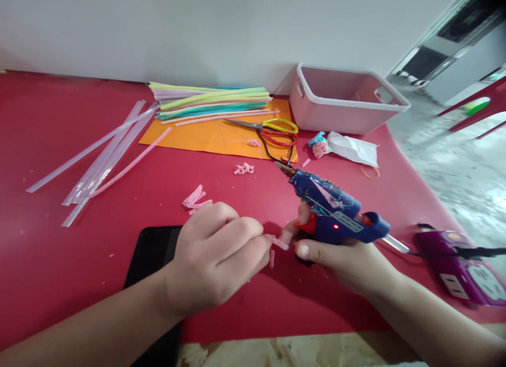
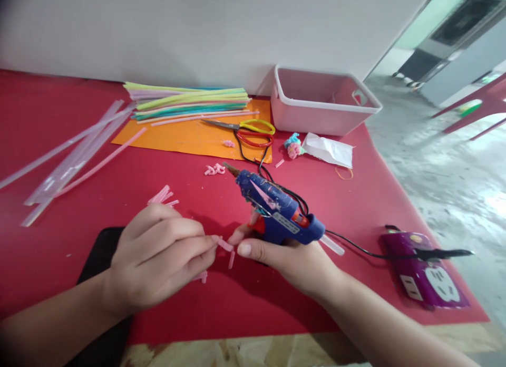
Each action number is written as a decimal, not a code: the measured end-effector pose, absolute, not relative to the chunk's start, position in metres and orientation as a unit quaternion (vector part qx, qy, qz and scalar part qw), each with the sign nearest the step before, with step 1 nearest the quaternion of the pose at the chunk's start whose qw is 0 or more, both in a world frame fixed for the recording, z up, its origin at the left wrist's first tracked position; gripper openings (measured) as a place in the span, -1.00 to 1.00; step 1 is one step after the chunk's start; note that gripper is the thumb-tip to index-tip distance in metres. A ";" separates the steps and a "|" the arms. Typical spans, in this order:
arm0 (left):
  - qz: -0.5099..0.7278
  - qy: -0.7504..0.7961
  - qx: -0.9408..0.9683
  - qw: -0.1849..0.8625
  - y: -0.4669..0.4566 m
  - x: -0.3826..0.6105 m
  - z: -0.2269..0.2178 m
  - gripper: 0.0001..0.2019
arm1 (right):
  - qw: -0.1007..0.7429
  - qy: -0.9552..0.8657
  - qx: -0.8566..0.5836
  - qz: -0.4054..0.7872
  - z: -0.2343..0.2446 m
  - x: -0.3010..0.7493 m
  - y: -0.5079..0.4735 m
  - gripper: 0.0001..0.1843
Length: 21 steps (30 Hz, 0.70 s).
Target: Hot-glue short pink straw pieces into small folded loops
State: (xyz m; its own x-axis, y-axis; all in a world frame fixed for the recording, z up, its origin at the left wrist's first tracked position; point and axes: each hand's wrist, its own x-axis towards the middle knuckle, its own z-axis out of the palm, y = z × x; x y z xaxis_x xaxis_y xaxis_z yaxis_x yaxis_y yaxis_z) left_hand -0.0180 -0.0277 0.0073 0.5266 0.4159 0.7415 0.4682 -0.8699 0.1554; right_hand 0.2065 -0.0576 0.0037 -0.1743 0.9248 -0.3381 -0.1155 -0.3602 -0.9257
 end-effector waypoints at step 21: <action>-0.217 -0.295 -0.635 -0.680 -0.021 -0.014 0.010 -0.84 | 0.384 -0.441 -0.383 0.715 0.006 0.211 -0.050 -0.67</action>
